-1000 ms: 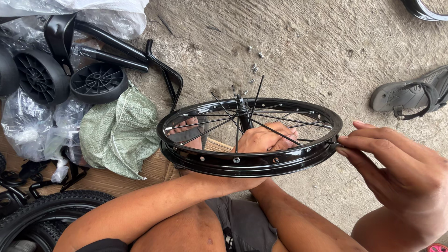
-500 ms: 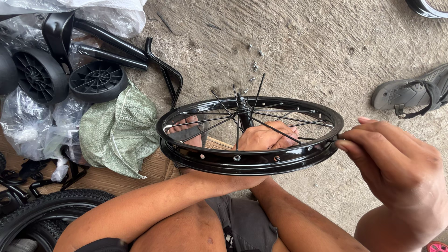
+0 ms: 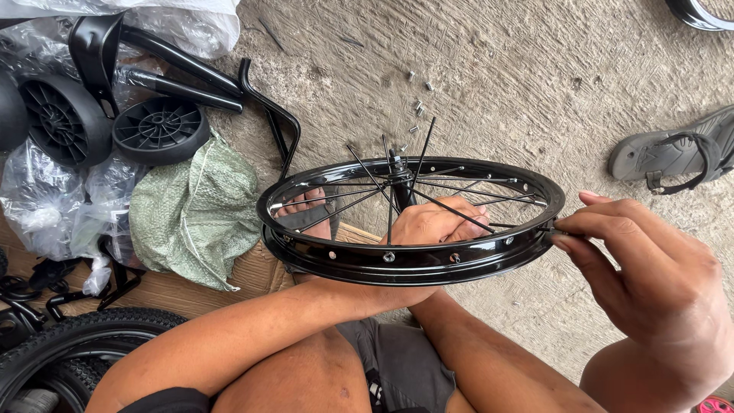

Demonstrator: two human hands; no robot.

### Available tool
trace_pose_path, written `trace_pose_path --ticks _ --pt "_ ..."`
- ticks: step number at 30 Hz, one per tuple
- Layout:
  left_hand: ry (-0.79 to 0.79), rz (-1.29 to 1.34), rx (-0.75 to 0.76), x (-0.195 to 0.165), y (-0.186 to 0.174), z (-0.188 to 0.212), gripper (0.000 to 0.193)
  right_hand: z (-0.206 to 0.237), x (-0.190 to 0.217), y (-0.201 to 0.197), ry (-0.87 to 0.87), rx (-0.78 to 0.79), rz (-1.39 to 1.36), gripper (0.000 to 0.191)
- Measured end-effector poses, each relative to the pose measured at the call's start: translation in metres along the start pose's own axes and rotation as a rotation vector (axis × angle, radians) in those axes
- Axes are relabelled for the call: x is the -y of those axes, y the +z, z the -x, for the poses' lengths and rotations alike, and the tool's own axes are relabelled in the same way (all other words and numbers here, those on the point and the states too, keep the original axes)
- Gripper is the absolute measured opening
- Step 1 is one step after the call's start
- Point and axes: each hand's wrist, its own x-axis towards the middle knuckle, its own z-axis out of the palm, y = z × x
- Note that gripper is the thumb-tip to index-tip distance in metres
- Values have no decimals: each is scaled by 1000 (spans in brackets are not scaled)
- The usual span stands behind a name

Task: The person assembles a bicycle wheel by inserting spokes into the hub and rim, then securing them with nuts. The person rotates the wheel to access different spoke holes and tightens each nut by hand.

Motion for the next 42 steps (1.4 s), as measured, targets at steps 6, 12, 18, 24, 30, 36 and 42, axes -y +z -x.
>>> trace_pose_path --ticks 6,12,18,24,30,36,42 --pt "49 22 -60 0 3 1 26 0 1 2 18 -20 40 13" --pt "6 14 -42 0 2 0 27 4 -10 7 -34 -11 185 19" --pt "-26 8 -27 4 5 0 28 5 -12 5 61 50 137 18" --pt "-34 -2 -18 5 5 0 25 7 -1 -2 35 -14 -54 24" --pt "-29 41 -47 3 5 0 23 7 2 3 80 39 139 18" --pt "56 -23 -43 5 6 1 22 6 1 2 44 25 147 21" --pt "-47 15 -38 3 6 -1 23 8 1 4 59 -6 92 17"
